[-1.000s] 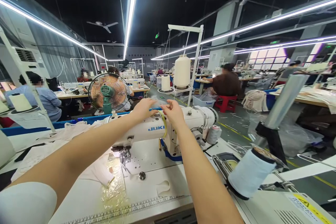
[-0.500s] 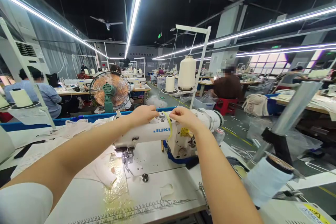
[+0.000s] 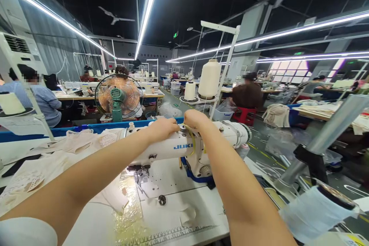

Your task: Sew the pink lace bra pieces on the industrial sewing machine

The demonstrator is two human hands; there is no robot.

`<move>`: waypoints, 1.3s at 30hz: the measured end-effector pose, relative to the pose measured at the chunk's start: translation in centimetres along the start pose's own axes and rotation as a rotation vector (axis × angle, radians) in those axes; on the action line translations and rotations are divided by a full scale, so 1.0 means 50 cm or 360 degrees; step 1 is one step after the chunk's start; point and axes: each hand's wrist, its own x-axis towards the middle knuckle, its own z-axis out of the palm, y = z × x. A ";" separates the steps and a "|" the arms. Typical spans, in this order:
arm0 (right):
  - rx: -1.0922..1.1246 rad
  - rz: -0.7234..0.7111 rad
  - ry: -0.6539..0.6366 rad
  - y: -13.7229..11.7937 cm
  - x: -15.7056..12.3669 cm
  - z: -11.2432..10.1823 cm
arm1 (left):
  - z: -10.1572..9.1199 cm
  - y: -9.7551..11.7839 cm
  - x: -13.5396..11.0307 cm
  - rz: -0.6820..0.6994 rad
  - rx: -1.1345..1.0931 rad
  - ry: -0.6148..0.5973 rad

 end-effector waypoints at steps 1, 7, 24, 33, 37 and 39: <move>-0.0053 -0.0009 -0.0033 -0.017 0.007 -0.005 | 0.000 -0.003 -0.001 -0.0019 -0.0045 0.0013; -0.0352 -0.0086 -0.0180 -0.051 -0.033 -0.008 | 0.008 -0.022 -0.003 -0.0107 -0.0311 0.0074; -0.0404 -0.0142 -0.0241 0.006 -0.003 -0.018 | 0.010 -0.028 -0.003 -0.0195 -0.0546 0.0029; -0.0444 -0.0128 -0.0231 -0.010 0.001 -0.020 | 0.005 -0.027 -0.004 -0.0170 -0.0504 -0.0006; -0.0514 -0.0050 -0.0186 -0.018 -0.004 -0.025 | 0.004 -0.027 -0.005 -0.0172 -0.0480 -0.0013; -0.0509 -0.0100 -0.0206 -0.023 -0.009 -0.024 | 0.002 -0.027 -0.007 -0.0159 -0.0466 -0.0022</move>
